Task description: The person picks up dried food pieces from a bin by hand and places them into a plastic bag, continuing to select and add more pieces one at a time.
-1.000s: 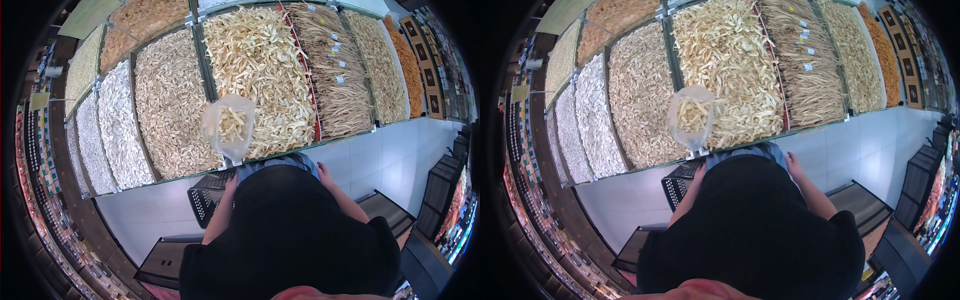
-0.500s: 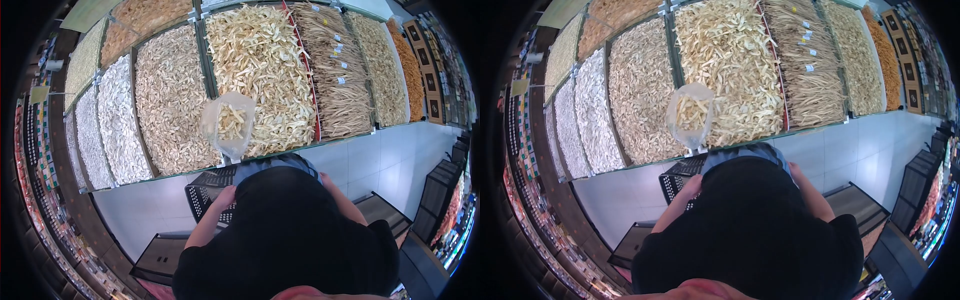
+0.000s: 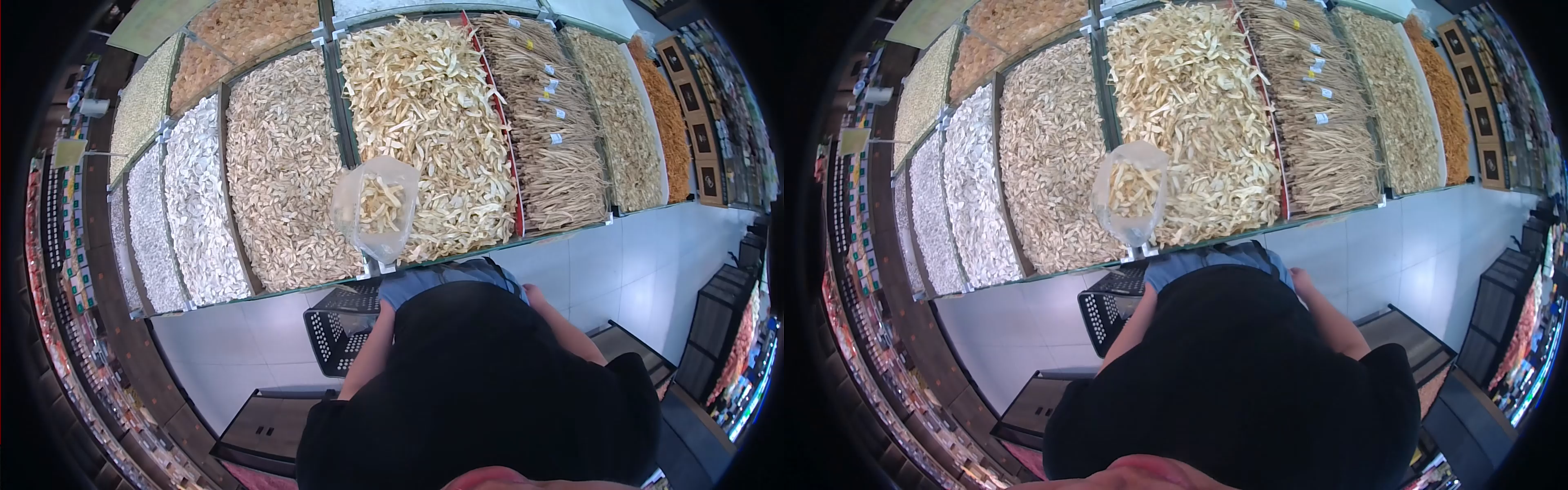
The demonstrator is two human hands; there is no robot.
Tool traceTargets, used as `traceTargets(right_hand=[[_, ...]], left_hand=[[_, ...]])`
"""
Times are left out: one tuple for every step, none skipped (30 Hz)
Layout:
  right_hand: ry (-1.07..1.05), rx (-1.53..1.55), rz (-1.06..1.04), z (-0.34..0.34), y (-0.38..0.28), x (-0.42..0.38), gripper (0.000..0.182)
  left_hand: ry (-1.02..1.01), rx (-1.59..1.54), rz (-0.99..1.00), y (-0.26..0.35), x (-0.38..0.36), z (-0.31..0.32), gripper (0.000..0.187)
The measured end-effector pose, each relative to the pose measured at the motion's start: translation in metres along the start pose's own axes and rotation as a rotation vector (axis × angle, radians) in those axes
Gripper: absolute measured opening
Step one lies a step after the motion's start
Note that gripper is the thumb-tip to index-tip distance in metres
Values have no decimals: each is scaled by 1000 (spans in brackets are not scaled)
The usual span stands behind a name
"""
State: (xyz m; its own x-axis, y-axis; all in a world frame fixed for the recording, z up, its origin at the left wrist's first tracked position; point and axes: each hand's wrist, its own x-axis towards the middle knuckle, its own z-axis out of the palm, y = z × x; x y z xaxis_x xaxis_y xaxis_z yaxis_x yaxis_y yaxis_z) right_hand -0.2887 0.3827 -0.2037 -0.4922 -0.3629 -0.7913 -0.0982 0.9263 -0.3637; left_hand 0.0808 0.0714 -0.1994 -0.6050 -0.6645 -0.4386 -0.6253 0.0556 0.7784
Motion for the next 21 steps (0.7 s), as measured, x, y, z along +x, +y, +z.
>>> traceTargets(right_hand=[[-8, -19, 3, 1, 2, 6, 45], [-14, -37, 7, 3, 4, 12, 44], [-22, -54, 11, 3, 5, 15, 44], [-24, -74, 18, 3, 5, 18, 43], [-25, -91, 25, 3, 5, 21, 42], [-27, -110, 35, 2, 3, 21, 42], [-49, -120, 10, 1, 3, 19, 41], [-67, -129, -19, -4, 2, 19, 40], [-86, -139, -48, -11, -2, 16, 40], [-78, -166, -128, -18, -6, 12, 39], [-67, -192, -209, -27, -13, 7, 38], [-59, -218, -287, -35, -19, 0, 37], [-94, -212, -301, -45, -29, -8, 37], [-128, -207, -316, -56, -45, -15, 36], [-163, -205, -330, -68, -67, -27, 36], [-163, -227, -379, -79, -90, -37, 35], [-165, -249, -428, -87, -113, -48, 35], [-168, -272, -477, -96, -136, -58, 35], [-164, -282, -540, -103, -157, -68, 36], [-159, -293, -603, -111, -177, -78, 36], [-153, -303, -666, -116, -195, -85, 37]], left_hand=[[-10, 18, -14, 0, 3, 1, 39], [-23, 35, -28, 0, 8, 1, 39], [-35, 50, -43, 1, 10, 0, 39], [-47, 63, -58, 1, 13, -1, 39], [-62, 76, -70, 2, 14, -2, 40], [-76, 92, -82, 0, 11, -4, 40], [-93, 105, -97, -2, 4, -7, 40], [-109, 122, -107, -4, -5, -11, 40], [-125, 143, -118, -7, -18, -16, 40], [-139, 164, -132, -9, -41, -21, 40], [-152, 188, -148, -12, -63, -26, 40], [-164, 213, -166, -13, -88, -32, 40], [-166, 233, -174, -8, -107, -37, 40], [-168, 261, -177, -2, -122, -42, 40], [-156, 276, -163, 16, -129, -49, 39], [-142, 290, -148, 50, -137, -62, 38], [-128, 304, -135, 69, -142, -69, 38], [-185, 124, -239, 67, -142, -74, 35], [-239, -59, -340, 62, -143, -87, 33], [-291, -244, -439, 55, -144, -100, 30], [-337, -565, -507, 45, -147, -113, 32]])
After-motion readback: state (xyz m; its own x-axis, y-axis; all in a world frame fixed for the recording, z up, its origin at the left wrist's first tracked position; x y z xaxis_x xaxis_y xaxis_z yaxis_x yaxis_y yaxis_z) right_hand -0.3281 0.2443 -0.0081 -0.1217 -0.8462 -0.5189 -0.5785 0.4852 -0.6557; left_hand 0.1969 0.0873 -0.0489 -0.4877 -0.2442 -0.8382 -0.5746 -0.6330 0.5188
